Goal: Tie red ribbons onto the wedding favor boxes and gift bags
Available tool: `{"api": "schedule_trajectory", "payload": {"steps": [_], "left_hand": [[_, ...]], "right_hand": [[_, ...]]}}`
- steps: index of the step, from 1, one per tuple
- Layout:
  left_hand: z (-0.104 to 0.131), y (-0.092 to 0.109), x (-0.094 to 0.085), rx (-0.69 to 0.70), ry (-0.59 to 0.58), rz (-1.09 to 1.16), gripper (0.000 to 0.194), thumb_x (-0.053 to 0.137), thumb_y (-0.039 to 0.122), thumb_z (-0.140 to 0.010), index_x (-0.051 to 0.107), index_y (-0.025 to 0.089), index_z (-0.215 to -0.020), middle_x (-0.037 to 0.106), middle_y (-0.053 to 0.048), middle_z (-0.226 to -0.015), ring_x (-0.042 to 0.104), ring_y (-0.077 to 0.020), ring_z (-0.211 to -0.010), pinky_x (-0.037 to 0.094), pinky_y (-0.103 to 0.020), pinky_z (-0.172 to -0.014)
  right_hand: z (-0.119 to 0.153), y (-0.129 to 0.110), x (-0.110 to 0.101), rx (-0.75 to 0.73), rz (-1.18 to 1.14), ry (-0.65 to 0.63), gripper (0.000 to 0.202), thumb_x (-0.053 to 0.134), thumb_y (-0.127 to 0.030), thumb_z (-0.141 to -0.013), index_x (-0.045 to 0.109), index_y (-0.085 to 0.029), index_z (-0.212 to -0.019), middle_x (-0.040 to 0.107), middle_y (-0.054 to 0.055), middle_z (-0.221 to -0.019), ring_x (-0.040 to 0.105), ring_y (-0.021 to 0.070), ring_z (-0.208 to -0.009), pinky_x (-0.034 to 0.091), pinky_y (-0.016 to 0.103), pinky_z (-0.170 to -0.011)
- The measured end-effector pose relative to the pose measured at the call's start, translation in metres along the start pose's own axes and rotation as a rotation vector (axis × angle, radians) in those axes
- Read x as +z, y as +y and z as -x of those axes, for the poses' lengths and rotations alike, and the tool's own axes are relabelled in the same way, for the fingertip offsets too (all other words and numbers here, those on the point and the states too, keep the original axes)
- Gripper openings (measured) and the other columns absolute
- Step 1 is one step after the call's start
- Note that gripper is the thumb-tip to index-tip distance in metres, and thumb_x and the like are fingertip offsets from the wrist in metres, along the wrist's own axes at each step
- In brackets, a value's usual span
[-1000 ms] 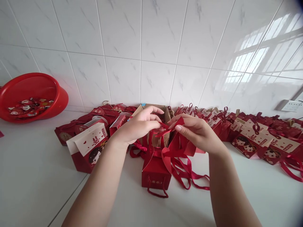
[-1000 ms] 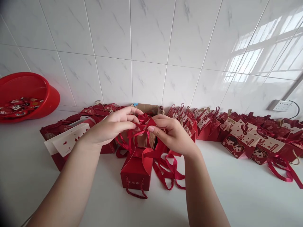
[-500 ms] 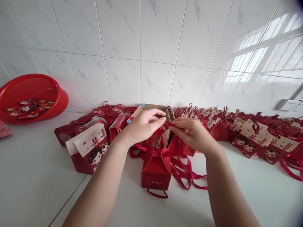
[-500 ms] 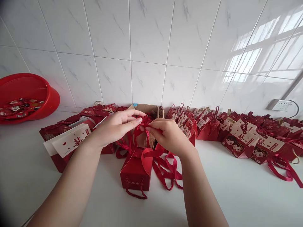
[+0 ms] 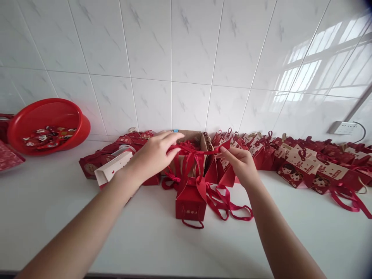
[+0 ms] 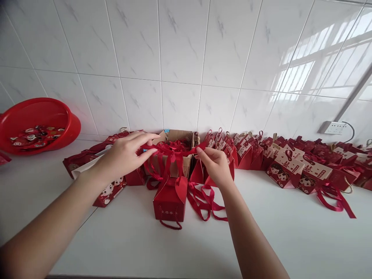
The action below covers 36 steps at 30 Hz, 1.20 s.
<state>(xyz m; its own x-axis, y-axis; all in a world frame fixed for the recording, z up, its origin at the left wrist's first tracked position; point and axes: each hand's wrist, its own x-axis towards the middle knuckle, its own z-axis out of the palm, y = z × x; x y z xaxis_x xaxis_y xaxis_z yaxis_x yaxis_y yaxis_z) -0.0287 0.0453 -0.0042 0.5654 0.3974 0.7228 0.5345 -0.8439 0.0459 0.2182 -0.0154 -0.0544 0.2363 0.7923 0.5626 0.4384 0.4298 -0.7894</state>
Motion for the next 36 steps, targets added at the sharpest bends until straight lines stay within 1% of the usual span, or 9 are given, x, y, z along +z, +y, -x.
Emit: {"api": "schedule_trajectory", "payload": {"steps": [6, 10, 13, 17, 19, 23, 27, 32, 36], "left_hand": [[0.047, -0.042, -0.014, -0.193, -0.137, -0.062, 0.025, 0.043, 0.027, -0.088, 0.067, 0.021, -0.085, 0.064, -0.008, -0.090, 0.059, -0.0239, -0.084, 0.045, -0.036, -0.078], [0.088, -0.067, -0.004, -0.327, -0.224, -0.028, 0.018, 0.045, 0.022, -0.076, 0.057, 0.021, -0.062, 0.058, -0.009, -0.074, 0.055, -0.0266, -0.074, 0.043, -0.039, -0.073], [0.108, -0.065, 0.007, -0.385, -0.252, 0.032, 0.013, 0.052, 0.020, -0.067, 0.051, 0.022, -0.054, 0.056, -0.008, -0.067, 0.055, -0.0273, -0.071, 0.044, -0.042, -0.075], [0.110, -0.036, 0.028, -0.409, -0.177, 0.168, 0.010, 0.059, 0.019, -0.067, 0.063, 0.021, -0.075, 0.063, -0.010, -0.095, 0.052, -0.0336, -0.108, 0.033, -0.049, -0.103], [0.104, -0.020, 0.041, -0.434, -0.142, 0.277, 0.016, 0.059, 0.022, -0.072, 0.064, 0.021, -0.086, 0.063, -0.010, -0.106, 0.052, -0.0311, -0.113, 0.034, -0.046, -0.106], [0.090, -0.001, 0.068, -0.551, -0.129, 0.533, 0.016, 0.059, 0.025, -0.082, 0.062, 0.018, -0.097, 0.063, -0.009, -0.110, 0.059, -0.0230, -0.105, 0.046, -0.038, -0.096], [0.086, 0.005, 0.087, -0.674, -0.137, 0.699, 0.022, 0.062, 0.027, -0.088, 0.061, 0.013, -0.105, 0.063, -0.008, -0.111, 0.061, -0.0217, -0.103, 0.051, -0.043, -0.091], [0.090, 0.008, 0.092, -0.769, -0.162, 0.768, 0.026, 0.061, 0.028, -0.090, 0.060, 0.014, -0.112, 0.060, -0.009, -0.117, 0.060, -0.0224, -0.106, 0.052, -0.043, -0.089], [0.092, 0.007, 0.087, -0.839, -0.272, 0.808, 0.027, 0.059, 0.030, -0.091, 0.059, 0.013, -0.113, 0.063, -0.008, -0.109, 0.063, -0.0187, -0.093, 0.055, -0.038, -0.080]], "right_hand": [[0.041, 0.035, -0.029, 0.270, 0.154, 0.085, 0.041, 0.057, -0.054, -0.077, 0.068, -0.015, -0.068, 0.070, 0.009, -0.068, 0.064, 0.0223, -0.068, 0.046, 0.031, -0.062], [0.068, 0.061, -0.052, 0.370, 0.340, 0.120, 0.031, 0.056, -0.041, -0.075, 0.065, -0.016, -0.059, 0.066, 0.008, -0.060, 0.063, 0.0231, -0.061, 0.042, 0.032, -0.057], [0.080, 0.066, -0.057, 0.371, 0.451, 0.126, 0.020, 0.057, -0.032, -0.073, 0.066, -0.017, -0.062, 0.068, 0.009, -0.066, 0.064, 0.0249, -0.067, 0.044, 0.035, -0.065], [0.078, 0.048, -0.038, 0.242, 0.527, 0.176, 0.027, 0.057, -0.027, -0.078, 0.069, -0.014, -0.098, 0.063, 0.019, -0.114, 0.056, 0.0329, -0.110, 0.042, 0.044, -0.092], [0.073, 0.035, -0.019, 0.171, 0.508, 0.138, 0.033, 0.056, -0.029, -0.083, 0.064, -0.015, -0.112, 0.056, 0.017, -0.127, 0.050, 0.0296, -0.120, 0.039, 0.043, -0.099], [0.063, 0.021, 0.023, 0.175, 0.428, -0.056, 0.021, 0.056, -0.031, -0.091, 0.065, -0.017, -0.103, 0.064, 0.008, -0.110, 0.062, 0.0181, -0.096, 0.048, 0.036, -0.091], [0.059, 0.028, 0.050, 0.328, 0.390, -0.150, 0.027, 0.055, -0.039, -0.095, 0.062, -0.014, -0.103, 0.065, 0.005, -0.101, 0.063, 0.0163, -0.087, 0.053, 0.036, -0.080], [0.062, 0.042, 0.061, 0.473, 0.354, -0.169, 0.030, 0.055, -0.040, -0.094, 0.061, -0.014, -0.109, 0.064, 0.006, -0.103, 0.063, 0.0168, -0.088, 0.055, 0.036, -0.078], [0.066, 0.050, 0.061, 0.526, 0.282, -0.208, 0.033, 0.054, -0.045, -0.094, 0.062, -0.013, -0.097, 0.063, 0.001, -0.086, 0.060, 0.0119, -0.069, 0.053, 0.027, -0.063]]}}
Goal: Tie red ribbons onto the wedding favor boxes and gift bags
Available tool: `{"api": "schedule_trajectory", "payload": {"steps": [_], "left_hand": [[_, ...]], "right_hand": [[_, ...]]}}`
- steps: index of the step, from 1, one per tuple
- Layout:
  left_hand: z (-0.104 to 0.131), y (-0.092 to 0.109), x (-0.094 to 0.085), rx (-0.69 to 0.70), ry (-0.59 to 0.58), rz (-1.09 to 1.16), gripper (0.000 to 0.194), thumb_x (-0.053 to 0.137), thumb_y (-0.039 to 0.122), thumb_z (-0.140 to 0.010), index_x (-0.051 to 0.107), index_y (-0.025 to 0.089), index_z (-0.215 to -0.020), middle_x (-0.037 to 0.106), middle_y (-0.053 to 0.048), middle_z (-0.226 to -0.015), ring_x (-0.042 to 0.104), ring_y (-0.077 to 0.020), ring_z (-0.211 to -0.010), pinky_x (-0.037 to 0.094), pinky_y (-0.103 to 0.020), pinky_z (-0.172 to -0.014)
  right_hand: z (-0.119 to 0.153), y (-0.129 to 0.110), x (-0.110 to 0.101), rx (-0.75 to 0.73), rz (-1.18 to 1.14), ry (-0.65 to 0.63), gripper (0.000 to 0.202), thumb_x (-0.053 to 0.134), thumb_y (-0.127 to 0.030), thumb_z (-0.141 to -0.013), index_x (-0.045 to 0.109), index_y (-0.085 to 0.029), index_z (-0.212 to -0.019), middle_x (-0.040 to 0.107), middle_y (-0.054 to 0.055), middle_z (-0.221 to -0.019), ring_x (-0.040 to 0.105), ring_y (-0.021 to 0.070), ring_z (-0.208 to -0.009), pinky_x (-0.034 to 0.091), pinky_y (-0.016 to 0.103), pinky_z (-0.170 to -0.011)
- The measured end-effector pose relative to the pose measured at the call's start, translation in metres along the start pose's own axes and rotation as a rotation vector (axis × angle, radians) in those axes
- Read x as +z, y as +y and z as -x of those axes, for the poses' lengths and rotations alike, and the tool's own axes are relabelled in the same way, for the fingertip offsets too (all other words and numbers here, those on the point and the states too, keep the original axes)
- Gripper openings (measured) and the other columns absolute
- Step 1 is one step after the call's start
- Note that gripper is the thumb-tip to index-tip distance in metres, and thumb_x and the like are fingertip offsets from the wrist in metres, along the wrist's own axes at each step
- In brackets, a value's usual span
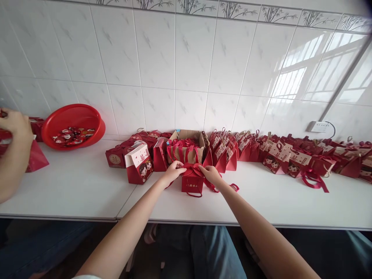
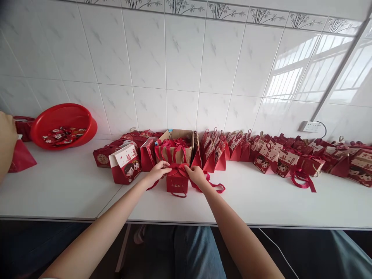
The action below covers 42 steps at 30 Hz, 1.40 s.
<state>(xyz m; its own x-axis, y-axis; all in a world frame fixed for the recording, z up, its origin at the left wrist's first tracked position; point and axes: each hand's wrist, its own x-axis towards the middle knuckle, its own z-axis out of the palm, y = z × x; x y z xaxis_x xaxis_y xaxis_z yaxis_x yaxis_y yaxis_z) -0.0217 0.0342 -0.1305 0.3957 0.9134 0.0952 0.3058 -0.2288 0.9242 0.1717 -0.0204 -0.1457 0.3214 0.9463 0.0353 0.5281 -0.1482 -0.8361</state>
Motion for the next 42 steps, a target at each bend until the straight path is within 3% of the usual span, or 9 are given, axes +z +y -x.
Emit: {"api": "schedule_trajectory", "payload": {"steps": [6, 11, 16, 23, 26, 29, 32, 37, 42], "left_hand": [[-0.005, -0.003, -0.006, -0.084, -0.092, 0.003, 0.025, 0.058, 0.033, -0.092, 0.061, 0.013, -0.105, 0.064, -0.005, -0.098, 0.063, -0.0152, -0.081, 0.055, -0.032, -0.071], [-0.008, -0.007, -0.012, -0.078, -0.072, 0.029, 0.024, 0.058, 0.036, -0.092, 0.061, 0.012, -0.095, 0.062, -0.003, -0.088, 0.059, -0.0127, -0.073, 0.052, -0.028, -0.065], [-0.004, -0.005, -0.009, -0.078, -0.045, 0.053, 0.027, 0.061, 0.036, -0.089, 0.055, 0.013, -0.075, 0.051, 0.003, -0.070, 0.048, -0.0089, -0.059, 0.042, -0.023, -0.056], [0.007, -0.001, -0.010, -0.137, -0.133, 0.114, 0.027, 0.063, 0.032, -0.086, 0.049, 0.015, -0.072, 0.044, 0.005, -0.066, 0.037, -0.0069, -0.053, 0.029, -0.020, -0.049], [0.013, 0.002, -0.012, -0.160, -0.179, 0.139, 0.030, 0.065, 0.035, -0.083, 0.046, 0.016, -0.069, 0.044, 0.005, -0.065, 0.036, -0.0072, -0.053, 0.025, -0.020, -0.048], [0.023, 0.007, -0.011, -0.175, -0.207, 0.156, 0.037, 0.073, 0.039, -0.068, 0.042, 0.018, -0.065, 0.042, 0.007, -0.061, 0.036, -0.0080, -0.053, 0.023, -0.022, -0.049], [0.035, 0.010, -0.007, -0.191, -0.210, 0.157, 0.040, 0.075, 0.040, -0.058, 0.041, 0.019, -0.062, 0.042, 0.007, -0.059, 0.036, -0.0087, -0.053, 0.021, -0.023, -0.049], [0.054, 0.015, 0.004, -0.169, -0.117, 0.134, 0.037, 0.071, 0.039, -0.059, 0.039, 0.020, -0.061, 0.041, 0.008, -0.056, 0.034, -0.0091, -0.053, 0.020, -0.024, -0.051], [0.069, 0.022, 0.017, -0.123, -0.064, 0.114, 0.031, 0.068, 0.037, -0.062, 0.042, 0.020, -0.062, 0.048, 0.006, -0.057, 0.046, -0.0119, -0.058, 0.029, -0.024, -0.055]], "right_hand": [[-0.004, 0.006, -0.003, -0.025, -0.133, -0.095, 0.035, 0.053, -0.046, -0.095, 0.061, -0.012, -0.087, 0.058, -0.003, -0.071, 0.053, 0.0074, -0.055, 0.047, 0.021, -0.051], [-0.006, 0.010, -0.008, -0.096, -0.235, -0.137, 0.034, 0.052, -0.045, -0.095, 0.061, -0.013, -0.088, 0.060, -0.001, -0.075, 0.056, 0.0088, -0.060, 0.050, 0.024, -0.057], [-0.001, 0.016, -0.015, -0.118, -0.289, -0.181, 0.038, 0.052, -0.047, -0.095, 0.058, -0.013, -0.078, 0.054, -0.004, -0.064, 0.049, 0.0061, -0.050, 0.043, 0.020, -0.049], [0.010, 0.017, -0.025, -0.069, -0.411, -0.443, 0.052, 0.058, -0.065, -0.082, 0.052, -0.016, -0.066, 0.048, -0.004, -0.050, 0.036, 0.0056, -0.038, 0.023, 0.020, -0.034], [0.014, 0.013, -0.029, -0.052, -0.473, -0.541, 0.056, 0.059, -0.070, -0.078, 0.053, -0.016, -0.066, 0.051, -0.002, -0.054, 0.042, 0.0070, -0.042, 0.030, 0.021, -0.036], [0.020, 0.010, -0.035, -0.074, -0.534, -0.622, 0.050, 0.071, -0.063, -0.072, 0.055, -0.015, -0.068, 0.056, 0.000, -0.061, 0.053, 0.0096, -0.054, 0.041, 0.022, -0.048], [0.029, 0.008, -0.044, -0.120, -0.561, -0.691, 0.045, 0.078, -0.056, -0.068, 0.059, -0.015, -0.067, 0.059, 0.002, -0.063, 0.056, 0.0113, -0.057, 0.040, 0.023, -0.050], [0.050, 0.002, -0.053, -0.244, -0.610, -0.649, 0.034, 0.078, -0.048, -0.070, 0.069, -0.015, -0.067, 0.063, 0.003, -0.066, 0.050, 0.0099, -0.052, 0.038, 0.025, -0.049], [0.065, -0.010, -0.041, -0.325, -0.686, -0.453, 0.026, 0.076, -0.048, -0.073, 0.075, -0.022, -0.073, 0.067, 0.003, -0.076, 0.060, 0.0183, -0.080, 0.049, 0.030, -0.072]]}}
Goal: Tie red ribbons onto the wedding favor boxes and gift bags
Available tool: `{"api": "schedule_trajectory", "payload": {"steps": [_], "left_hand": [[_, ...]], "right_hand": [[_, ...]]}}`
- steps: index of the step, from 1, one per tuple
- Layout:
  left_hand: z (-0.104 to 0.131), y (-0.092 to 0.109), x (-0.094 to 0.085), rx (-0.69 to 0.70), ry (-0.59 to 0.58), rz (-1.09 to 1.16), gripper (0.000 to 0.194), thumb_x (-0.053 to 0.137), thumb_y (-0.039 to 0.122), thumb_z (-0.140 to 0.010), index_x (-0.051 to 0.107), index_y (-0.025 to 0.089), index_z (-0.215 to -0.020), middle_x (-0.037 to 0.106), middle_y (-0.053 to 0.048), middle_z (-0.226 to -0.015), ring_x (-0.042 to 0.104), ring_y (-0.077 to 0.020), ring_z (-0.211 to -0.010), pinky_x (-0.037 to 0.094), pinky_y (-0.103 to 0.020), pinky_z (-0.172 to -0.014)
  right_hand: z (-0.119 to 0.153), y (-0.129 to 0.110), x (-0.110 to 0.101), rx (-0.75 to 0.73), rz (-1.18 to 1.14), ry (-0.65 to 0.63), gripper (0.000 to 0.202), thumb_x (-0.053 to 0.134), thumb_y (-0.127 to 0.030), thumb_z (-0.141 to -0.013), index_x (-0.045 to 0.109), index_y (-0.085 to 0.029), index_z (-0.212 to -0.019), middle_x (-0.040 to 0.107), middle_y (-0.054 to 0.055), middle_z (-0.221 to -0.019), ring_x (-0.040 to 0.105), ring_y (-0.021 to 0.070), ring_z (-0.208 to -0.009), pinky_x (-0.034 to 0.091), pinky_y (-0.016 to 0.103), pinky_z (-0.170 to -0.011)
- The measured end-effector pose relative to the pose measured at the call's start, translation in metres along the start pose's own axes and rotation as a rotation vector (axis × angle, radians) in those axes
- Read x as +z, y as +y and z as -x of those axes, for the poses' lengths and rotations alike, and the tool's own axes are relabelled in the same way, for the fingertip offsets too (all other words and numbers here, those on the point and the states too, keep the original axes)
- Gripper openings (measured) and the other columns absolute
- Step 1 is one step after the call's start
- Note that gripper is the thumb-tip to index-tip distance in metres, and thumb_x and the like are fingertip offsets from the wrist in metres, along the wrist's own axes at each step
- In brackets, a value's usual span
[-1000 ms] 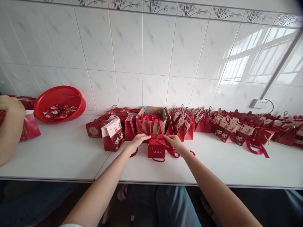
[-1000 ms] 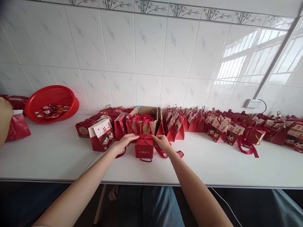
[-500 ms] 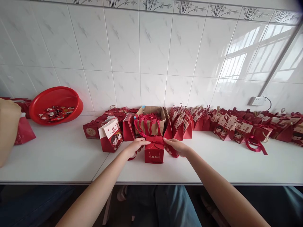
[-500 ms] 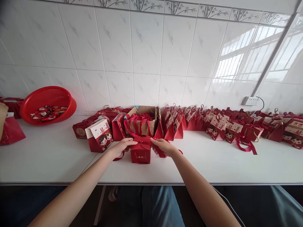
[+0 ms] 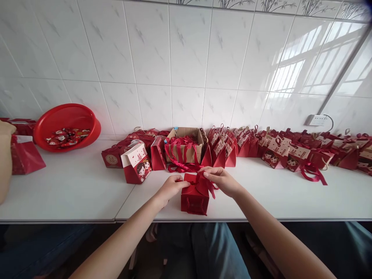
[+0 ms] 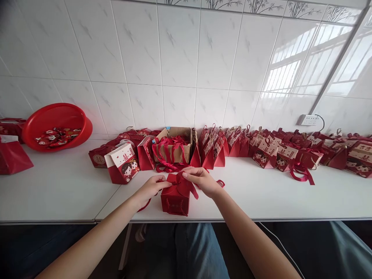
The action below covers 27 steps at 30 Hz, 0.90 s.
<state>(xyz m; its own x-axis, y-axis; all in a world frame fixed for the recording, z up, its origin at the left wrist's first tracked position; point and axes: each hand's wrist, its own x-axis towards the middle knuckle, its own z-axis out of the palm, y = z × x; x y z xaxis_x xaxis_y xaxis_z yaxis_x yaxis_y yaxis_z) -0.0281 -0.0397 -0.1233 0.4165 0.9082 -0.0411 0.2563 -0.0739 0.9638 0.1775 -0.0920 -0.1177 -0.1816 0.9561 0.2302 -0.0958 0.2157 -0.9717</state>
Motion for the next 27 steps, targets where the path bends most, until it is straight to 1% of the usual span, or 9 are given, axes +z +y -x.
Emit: {"api": "schedule_trajectory", "payload": {"steps": [4, 6, 9, 11, 13, 17, 20, 23, 27], "left_hand": [[0.005, -0.004, 0.006, 0.073, 0.077, -0.042, 0.026, 0.065, 0.037, -0.066, 0.047, 0.019, -0.066, 0.056, 0.002, -0.064, 0.056, -0.0175, -0.065, 0.040, -0.029, -0.062], [0.006, -0.004, 0.006, 0.155, 0.190, -0.080, 0.025, 0.069, 0.033, -0.063, 0.051, 0.020, -0.074, 0.062, -0.002, -0.079, 0.059, -0.0225, -0.083, 0.044, -0.034, -0.074], [0.006, 0.004, 0.004, 0.319, 0.294, -0.127, 0.026, 0.071, 0.029, -0.065, 0.059, 0.022, -0.086, 0.064, -0.005, -0.105, 0.053, -0.0267, -0.111, 0.038, -0.040, -0.097], [0.004, 0.013, 0.004, 0.404, 0.251, -0.137, 0.021, 0.068, 0.033, -0.071, 0.065, 0.022, -0.089, 0.067, -0.005, -0.106, 0.055, -0.0256, -0.112, 0.038, -0.040, -0.101], [0.002, 0.022, 0.006, 0.452, 0.182, -0.133, 0.021, 0.067, 0.037, -0.075, 0.069, 0.022, -0.089, 0.071, -0.005, -0.098, 0.061, -0.0236, -0.101, 0.044, -0.038, -0.096], [-0.005, 0.033, 0.011, 0.483, 0.099, -0.121, 0.020, 0.069, 0.038, -0.075, 0.071, 0.019, -0.082, 0.073, -0.005, -0.086, 0.066, -0.0216, -0.084, 0.051, -0.033, -0.080], [-0.007, 0.038, 0.012, 0.496, 0.093, -0.113, 0.018, 0.068, 0.036, -0.075, 0.071, 0.018, -0.079, 0.072, -0.005, -0.083, 0.066, -0.0212, -0.082, 0.050, -0.033, -0.077], [-0.006, 0.040, 0.010, 0.507, 0.064, -0.108, 0.019, 0.068, 0.037, -0.075, 0.070, 0.019, -0.078, 0.072, -0.005, -0.083, 0.065, -0.0207, -0.083, 0.050, -0.032, -0.079], [-0.007, 0.028, 0.002, 0.478, 0.087, -0.102, 0.024, 0.065, 0.044, -0.078, 0.067, 0.020, -0.083, 0.069, -0.004, -0.090, 0.063, -0.0203, -0.090, 0.048, -0.031, -0.082]], "right_hand": [[-0.001, 0.005, 0.017, -0.009, -0.041, 0.112, 0.034, 0.075, -0.053, -0.071, 0.076, -0.021, -0.082, 0.069, 0.003, -0.077, 0.063, 0.0203, -0.081, 0.051, 0.034, -0.077], [-0.001, 0.007, 0.022, -0.008, -0.062, 0.156, 0.036, 0.074, -0.054, -0.071, 0.075, -0.020, -0.081, 0.069, 0.002, -0.075, 0.063, 0.0188, -0.077, 0.050, 0.033, -0.076], [0.000, 0.008, 0.027, -0.009, -0.066, 0.203, 0.034, 0.076, -0.052, -0.070, 0.074, -0.019, -0.078, 0.068, 0.002, -0.075, 0.061, 0.0164, -0.075, 0.048, 0.030, -0.074], [0.000, 0.008, 0.028, -0.007, -0.061, 0.226, 0.033, 0.077, -0.050, -0.068, 0.073, -0.019, -0.077, 0.069, 0.002, -0.078, 0.060, 0.0157, -0.076, 0.047, 0.029, -0.074], [0.000, 0.008, 0.028, 0.002, -0.055, 0.235, 0.033, 0.079, -0.049, -0.065, 0.073, -0.019, -0.079, 0.069, 0.002, -0.080, 0.061, 0.0163, -0.078, 0.046, 0.030, -0.076], [0.000, 0.008, 0.027, 0.006, -0.021, 0.216, 0.036, 0.080, -0.047, -0.064, 0.071, -0.018, -0.083, 0.068, 0.002, -0.077, 0.061, 0.0163, -0.077, 0.046, 0.031, -0.076], [0.001, 0.009, 0.025, -0.013, 0.016, 0.243, 0.039, 0.080, -0.047, -0.066, 0.068, -0.020, -0.091, 0.065, 0.000, -0.075, 0.058, 0.0134, -0.071, 0.044, 0.028, -0.070], [0.001, 0.012, 0.024, -0.008, 0.068, 0.229, 0.041, 0.078, -0.050, -0.068, 0.069, -0.019, -0.093, 0.065, 0.000, -0.073, 0.057, 0.0135, -0.068, 0.043, 0.029, -0.068], [0.001, 0.018, 0.023, -0.039, 0.157, 0.246, 0.038, 0.076, -0.052, -0.068, 0.068, -0.017, -0.078, 0.063, 0.000, -0.072, 0.051, 0.0122, -0.064, 0.040, 0.027, -0.062]]}}
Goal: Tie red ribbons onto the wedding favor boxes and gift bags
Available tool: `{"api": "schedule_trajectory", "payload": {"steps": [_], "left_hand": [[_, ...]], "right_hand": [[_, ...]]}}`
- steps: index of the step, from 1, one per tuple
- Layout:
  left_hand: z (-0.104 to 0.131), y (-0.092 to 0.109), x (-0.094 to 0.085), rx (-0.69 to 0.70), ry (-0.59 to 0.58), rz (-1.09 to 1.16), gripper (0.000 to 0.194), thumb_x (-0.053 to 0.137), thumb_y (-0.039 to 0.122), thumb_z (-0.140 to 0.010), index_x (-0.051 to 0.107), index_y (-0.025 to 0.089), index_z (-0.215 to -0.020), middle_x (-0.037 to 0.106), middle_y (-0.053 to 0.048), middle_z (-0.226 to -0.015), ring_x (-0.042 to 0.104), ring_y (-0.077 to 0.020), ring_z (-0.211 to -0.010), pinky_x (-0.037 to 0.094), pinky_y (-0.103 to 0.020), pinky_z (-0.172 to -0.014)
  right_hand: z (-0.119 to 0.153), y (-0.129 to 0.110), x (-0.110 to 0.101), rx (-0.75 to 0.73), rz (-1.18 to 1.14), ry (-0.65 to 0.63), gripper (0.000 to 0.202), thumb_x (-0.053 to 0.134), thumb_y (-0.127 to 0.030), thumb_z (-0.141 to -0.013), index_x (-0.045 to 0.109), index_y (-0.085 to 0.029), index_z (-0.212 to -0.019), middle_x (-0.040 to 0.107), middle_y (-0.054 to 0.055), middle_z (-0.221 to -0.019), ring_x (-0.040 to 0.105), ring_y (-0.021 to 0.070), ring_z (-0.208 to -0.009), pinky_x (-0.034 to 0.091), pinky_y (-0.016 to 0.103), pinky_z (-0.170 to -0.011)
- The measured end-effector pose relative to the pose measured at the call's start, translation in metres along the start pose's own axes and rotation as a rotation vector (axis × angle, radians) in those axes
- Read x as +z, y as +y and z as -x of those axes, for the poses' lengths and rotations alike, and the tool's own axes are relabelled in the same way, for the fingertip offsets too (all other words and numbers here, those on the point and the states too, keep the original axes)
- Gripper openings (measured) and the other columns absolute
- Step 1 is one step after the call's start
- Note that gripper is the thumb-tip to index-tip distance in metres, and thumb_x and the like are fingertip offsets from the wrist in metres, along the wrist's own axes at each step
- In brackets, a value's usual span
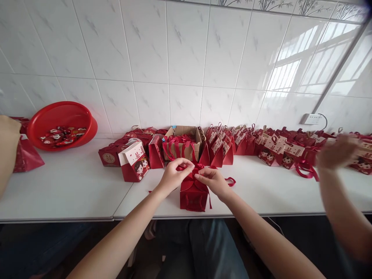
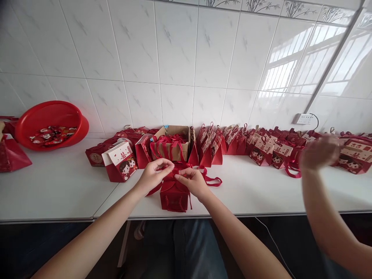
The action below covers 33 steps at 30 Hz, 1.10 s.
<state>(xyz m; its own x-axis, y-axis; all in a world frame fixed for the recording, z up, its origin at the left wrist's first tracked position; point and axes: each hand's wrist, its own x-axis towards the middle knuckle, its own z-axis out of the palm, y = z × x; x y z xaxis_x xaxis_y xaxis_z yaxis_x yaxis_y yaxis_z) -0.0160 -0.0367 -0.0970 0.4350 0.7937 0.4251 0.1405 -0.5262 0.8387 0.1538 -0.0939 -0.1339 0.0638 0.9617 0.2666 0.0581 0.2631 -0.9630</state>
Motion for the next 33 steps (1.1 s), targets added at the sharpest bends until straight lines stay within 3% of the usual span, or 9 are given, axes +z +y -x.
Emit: {"api": "schedule_trajectory", "payload": {"steps": [3, 7, 11, 16, 19, 23, 27, 30, 33], "left_hand": [[0.005, -0.022, -0.007, -0.091, 0.060, -0.021, 0.031, 0.067, 0.049, -0.074, 0.060, 0.020, -0.084, 0.065, -0.005, -0.092, 0.059, -0.0213, -0.093, 0.046, -0.032, -0.083], [0.012, -0.045, -0.011, -0.223, -0.047, 0.000, 0.036, 0.070, 0.052, -0.067, 0.057, 0.019, -0.073, 0.061, -0.001, -0.075, 0.057, -0.0179, -0.073, 0.045, -0.029, -0.068], [0.015, -0.043, -0.009, -0.277, -0.168, 0.078, 0.037, 0.060, 0.053, -0.073, 0.050, 0.019, -0.062, 0.051, 0.002, -0.059, 0.051, -0.0136, -0.057, 0.040, -0.025, -0.055], [0.015, -0.038, -0.006, -0.220, -0.158, 0.103, 0.033, 0.056, 0.048, -0.076, 0.042, 0.021, -0.064, 0.046, 0.004, -0.057, 0.048, -0.0114, -0.053, 0.041, -0.024, -0.054], [0.015, -0.038, -0.010, -0.126, -0.139, 0.043, 0.026, 0.056, 0.042, -0.079, 0.045, 0.020, -0.070, 0.049, 0.004, -0.061, 0.049, -0.0118, -0.055, 0.043, -0.024, -0.054], [0.012, -0.024, -0.026, 0.072, -0.110, -0.104, 0.011, 0.061, 0.031, -0.079, 0.059, 0.020, -0.080, 0.061, -0.003, -0.082, 0.056, -0.0167, -0.077, 0.047, -0.028, -0.072], [-0.001, 0.008, -0.036, 0.232, -0.238, -0.214, 0.008, 0.059, 0.021, -0.077, 0.067, 0.021, -0.075, 0.065, -0.005, -0.087, 0.059, -0.0203, -0.088, 0.046, -0.032, -0.084], [-0.020, 0.027, -0.029, 0.271, -0.327, -0.253, 0.011, 0.059, 0.020, -0.075, 0.069, 0.022, -0.078, 0.067, -0.004, -0.085, 0.061, -0.0198, -0.085, 0.048, -0.031, -0.082], [-0.038, 0.030, -0.014, 0.263, -0.342, -0.264, 0.014, 0.063, 0.020, -0.071, 0.069, 0.022, -0.083, 0.068, -0.003, -0.087, 0.062, -0.0201, -0.084, 0.050, -0.031, -0.080]], "right_hand": [[-0.001, 0.004, 0.000, -0.044, 0.048, 0.013, 0.037, 0.073, -0.053, -0.071, 0.064, -0.018, -0.077, 0.060, -0.001, -0.071, 0.048, 0.0121, -0.064, 0.038, 0.026, -0.061], [-0.003, 0.007, -0.001, -0.087, 0.081, -0.034, 0.037, 0.070, -0.054, -0.074, 0.059, -0.019, -0.077, 0.060, -0.001, -0.074, 0.053, 0.0146, -0.071, 0.041, 0.027, -0.066], [-0.004, 0.010, -0.003, -0.097, 0.115, -0.061, 0.035, 0.068, -0.053, -0.076, 0.056, -0.020, -0.075, 0.057, -0.002, -0.068, 0.052, 0.0141, -0.066, 0.041, 0.027, -0.064], [-0.001, 0.010, -0.003, -0.077, 0.165, -0.039, 0.034, 0.064, -0.053, -0.076, 0.057, -0.020, -0.074, 0.063, 0.000, -0.070, 0.057, 0.0161, -0.068, 0.044, 0.028, -0.065], [-0.003, 0.008, 0.002, -0.044, 0.213, 0.020, 0.028, 0.061, -0.048, -0.076, 0.060, -0.020, -0.074, 0.067, 0.003, -0.073, 0.060, 0.0177, -0.068, 0.044, 0.029, -0.064], [-0.010, 0.004, 0.010, -0.006, 0.313, 0.122, 0.013, 0.061, -0.032, -0.073, 0.064, -0.019, -0.070, 0.068, 0.005, -0.069, 0.061, 0.0202, -0.067, 0.042, 0.031, -0.062], [-0.011, -0.009, 0.015, -0.038, 0.389, 0.094, 0.010, 0.061, -0.020, -0.068, 0.071, -0.019, -0.069, 0.068, 0.003, -0.067, 0.057, 0.0187, -0.065, 0.040, 0.030, -0.063], [-0.007, -0.017, 0.014, -0.075, 0.389, -0.019, 0.011, 0.061, -0.021, -0.071, 0.071, -0.019, -0.067, 0.064, -0.001, -0.062, 0.051, 0.0142, -0.058, 0.037, 0.027, -0.058], [-0.003, -0.018, 0.011, -0.089, 0.386, -0.056, 0.025, 0.062, -0.034, -0.077, 0.063, -0.018, -0.057, 0.054, -0.002, -0.053, 0.041, 0.0109, -0.050, 0.029, 0.026, -0.051]]}}
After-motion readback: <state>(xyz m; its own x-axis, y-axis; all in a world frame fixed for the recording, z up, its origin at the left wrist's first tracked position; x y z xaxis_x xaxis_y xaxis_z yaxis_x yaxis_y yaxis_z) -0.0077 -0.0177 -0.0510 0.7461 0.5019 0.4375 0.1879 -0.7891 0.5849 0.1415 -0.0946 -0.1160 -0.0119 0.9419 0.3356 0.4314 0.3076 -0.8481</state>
